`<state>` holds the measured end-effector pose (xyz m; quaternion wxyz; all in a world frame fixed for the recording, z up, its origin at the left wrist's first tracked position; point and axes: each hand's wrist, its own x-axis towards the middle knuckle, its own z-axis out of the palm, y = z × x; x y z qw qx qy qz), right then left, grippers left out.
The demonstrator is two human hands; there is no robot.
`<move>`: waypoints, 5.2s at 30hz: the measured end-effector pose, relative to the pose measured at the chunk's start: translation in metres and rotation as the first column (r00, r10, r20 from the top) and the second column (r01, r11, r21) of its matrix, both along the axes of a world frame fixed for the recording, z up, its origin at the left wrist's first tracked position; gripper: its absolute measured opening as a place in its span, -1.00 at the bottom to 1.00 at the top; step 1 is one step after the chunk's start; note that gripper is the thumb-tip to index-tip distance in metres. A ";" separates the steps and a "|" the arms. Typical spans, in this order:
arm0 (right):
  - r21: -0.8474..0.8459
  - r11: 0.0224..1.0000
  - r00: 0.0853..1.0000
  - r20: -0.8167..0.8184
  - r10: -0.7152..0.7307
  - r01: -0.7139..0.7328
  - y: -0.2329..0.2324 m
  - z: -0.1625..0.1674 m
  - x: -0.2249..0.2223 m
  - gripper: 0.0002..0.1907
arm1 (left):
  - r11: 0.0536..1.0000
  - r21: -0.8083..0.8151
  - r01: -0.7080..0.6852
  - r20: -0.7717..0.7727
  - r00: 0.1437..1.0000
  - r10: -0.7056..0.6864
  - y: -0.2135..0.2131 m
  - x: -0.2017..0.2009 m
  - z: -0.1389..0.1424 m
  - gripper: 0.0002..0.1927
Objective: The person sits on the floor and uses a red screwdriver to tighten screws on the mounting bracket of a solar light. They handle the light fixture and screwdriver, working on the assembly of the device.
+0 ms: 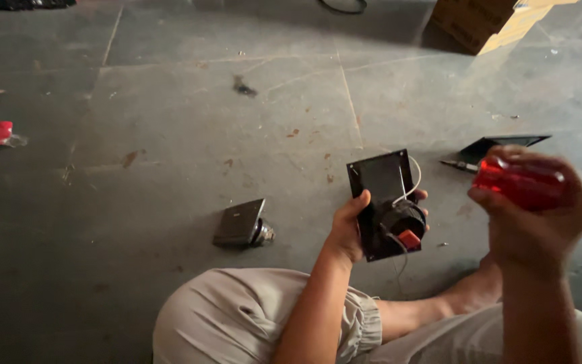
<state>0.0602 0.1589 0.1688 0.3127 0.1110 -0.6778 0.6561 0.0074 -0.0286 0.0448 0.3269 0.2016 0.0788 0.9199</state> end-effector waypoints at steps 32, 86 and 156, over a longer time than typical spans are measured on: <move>0.575 0.793 0.856 0.497 -0.143 -0.202 -0.025 -0.030 -0.030 -0.21 | 0.749 -0.402 -0.527 0.109 0.784 0.611 0.019 -0.029 -0.033 -0.43; -0.366 0.930 0.687 0.684 0.244 0.034 0.040 -0.117 -0.031 -0.53 | 0.450 -0.651 -0.611 -0.115 0.665 0.738 -0.148 -0.027 0.032 -0.58; 0.256 0.967 0.986 0.158 -0.052 0.010 -0.023 -0.042 0.016 -0.53 | 0.943 -0.314 -0.116 0.159 0.972 0.172 -0.026 0.022 -0.005 -0.11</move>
